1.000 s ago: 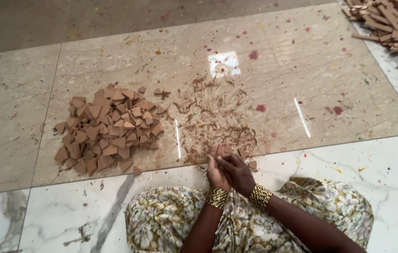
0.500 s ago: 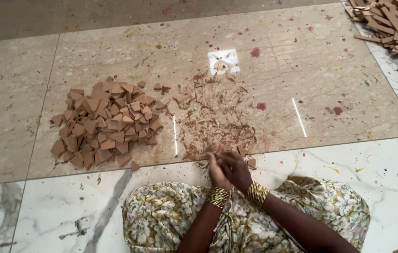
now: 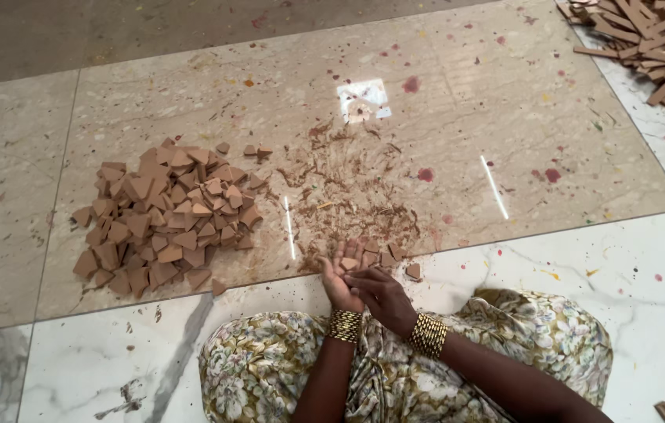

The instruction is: The person sits on the floor and breaks small triangular clay pieces apart by hand, adding the broken fragments to a growing pile of similar pieces beside them. They repeatedly pick up pieces, snap them, and place the fragments onto the pile on the tiled floor.

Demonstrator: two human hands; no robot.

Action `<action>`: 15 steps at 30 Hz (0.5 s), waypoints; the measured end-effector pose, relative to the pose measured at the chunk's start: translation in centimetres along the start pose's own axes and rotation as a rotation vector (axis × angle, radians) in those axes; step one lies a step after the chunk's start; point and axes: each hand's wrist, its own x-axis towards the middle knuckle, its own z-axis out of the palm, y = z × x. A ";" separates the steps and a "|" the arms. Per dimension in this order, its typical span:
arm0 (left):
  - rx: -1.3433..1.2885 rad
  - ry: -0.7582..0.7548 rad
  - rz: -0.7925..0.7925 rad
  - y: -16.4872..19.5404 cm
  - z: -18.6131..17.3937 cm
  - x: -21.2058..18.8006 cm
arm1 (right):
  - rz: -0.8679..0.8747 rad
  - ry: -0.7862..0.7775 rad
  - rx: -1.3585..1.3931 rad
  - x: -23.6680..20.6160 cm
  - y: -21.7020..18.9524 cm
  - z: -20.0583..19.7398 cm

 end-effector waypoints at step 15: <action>0.592 -0.357 -0.064 1.0 2.7 -2.3 | 0.224 0.129 0.267 2.6 4.5 -3.0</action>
